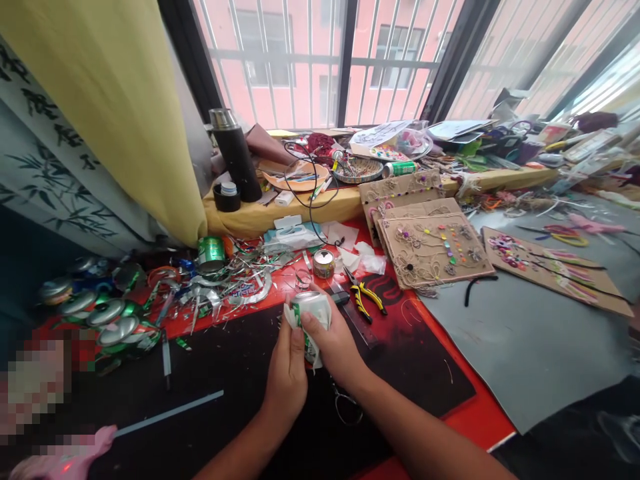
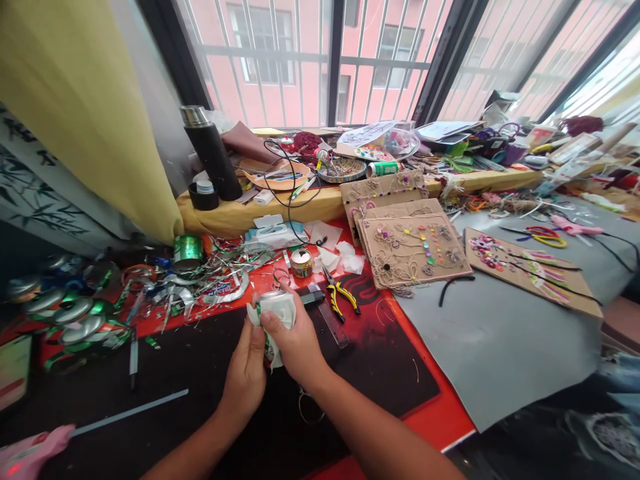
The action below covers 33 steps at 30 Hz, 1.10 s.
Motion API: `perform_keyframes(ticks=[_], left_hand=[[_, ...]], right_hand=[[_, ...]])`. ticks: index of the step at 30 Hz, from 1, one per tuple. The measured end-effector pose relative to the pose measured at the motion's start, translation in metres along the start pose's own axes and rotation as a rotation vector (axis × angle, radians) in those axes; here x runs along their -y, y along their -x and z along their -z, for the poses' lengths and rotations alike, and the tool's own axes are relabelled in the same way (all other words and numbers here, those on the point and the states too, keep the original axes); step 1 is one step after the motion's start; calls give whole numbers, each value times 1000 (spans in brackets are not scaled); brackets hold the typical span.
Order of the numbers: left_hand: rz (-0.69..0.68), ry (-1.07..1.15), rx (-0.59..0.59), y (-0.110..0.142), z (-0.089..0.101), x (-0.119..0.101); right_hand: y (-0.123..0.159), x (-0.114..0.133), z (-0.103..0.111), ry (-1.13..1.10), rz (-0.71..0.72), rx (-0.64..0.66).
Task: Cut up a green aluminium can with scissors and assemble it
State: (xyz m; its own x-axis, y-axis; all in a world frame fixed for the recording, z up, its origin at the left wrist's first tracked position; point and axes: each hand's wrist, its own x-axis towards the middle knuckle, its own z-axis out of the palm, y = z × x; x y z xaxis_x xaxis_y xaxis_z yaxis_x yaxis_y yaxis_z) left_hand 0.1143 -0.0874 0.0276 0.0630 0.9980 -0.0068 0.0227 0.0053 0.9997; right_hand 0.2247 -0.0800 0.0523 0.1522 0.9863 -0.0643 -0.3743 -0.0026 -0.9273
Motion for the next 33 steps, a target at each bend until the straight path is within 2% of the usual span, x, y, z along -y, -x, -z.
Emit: perform_keyframes(ticks=[2, 5, 8, 11, 14, 16, 21, 24, 26, 28, 33], left_hand=[[-4, 6, 2, 10, -1, 2], [-36, -4, 89, 25, -2, 7], [-84, -37, 142, 28, -3, 6], [-104, 8, 108, 19, -5, -4], [-39, 92, 58, 13, -7, -15], [-18, 109, 46, 17, -8, -17], [-88, 60, 59, 29, -8, -12], [-27, 95, 51, 16, -6, -15], [44, 134, -1, 5, -6, -20], [56, 152, -48, -1, -6, -23], [-46, 78, 88, 24, -11, -11]], right_hand=[[2, 0, 0, 0, 3, -14], [3, 3, 0, 29, 25, -62], [4, 4, 0, 42, 60, -99], [6, 2, -2, 16, 114, -90], [8, 0, -4, 35, 134, -62], [10, -2, -4, 52, 134, -50], [11, -4, 0, 58, 146, -44], [13, -4, -1, 83, 152, -43], [13, -4, -3, 123, 151, -36], [13, -6, -4, 156, 162, -31], [8, -8, 4, 136, 182, -79]])
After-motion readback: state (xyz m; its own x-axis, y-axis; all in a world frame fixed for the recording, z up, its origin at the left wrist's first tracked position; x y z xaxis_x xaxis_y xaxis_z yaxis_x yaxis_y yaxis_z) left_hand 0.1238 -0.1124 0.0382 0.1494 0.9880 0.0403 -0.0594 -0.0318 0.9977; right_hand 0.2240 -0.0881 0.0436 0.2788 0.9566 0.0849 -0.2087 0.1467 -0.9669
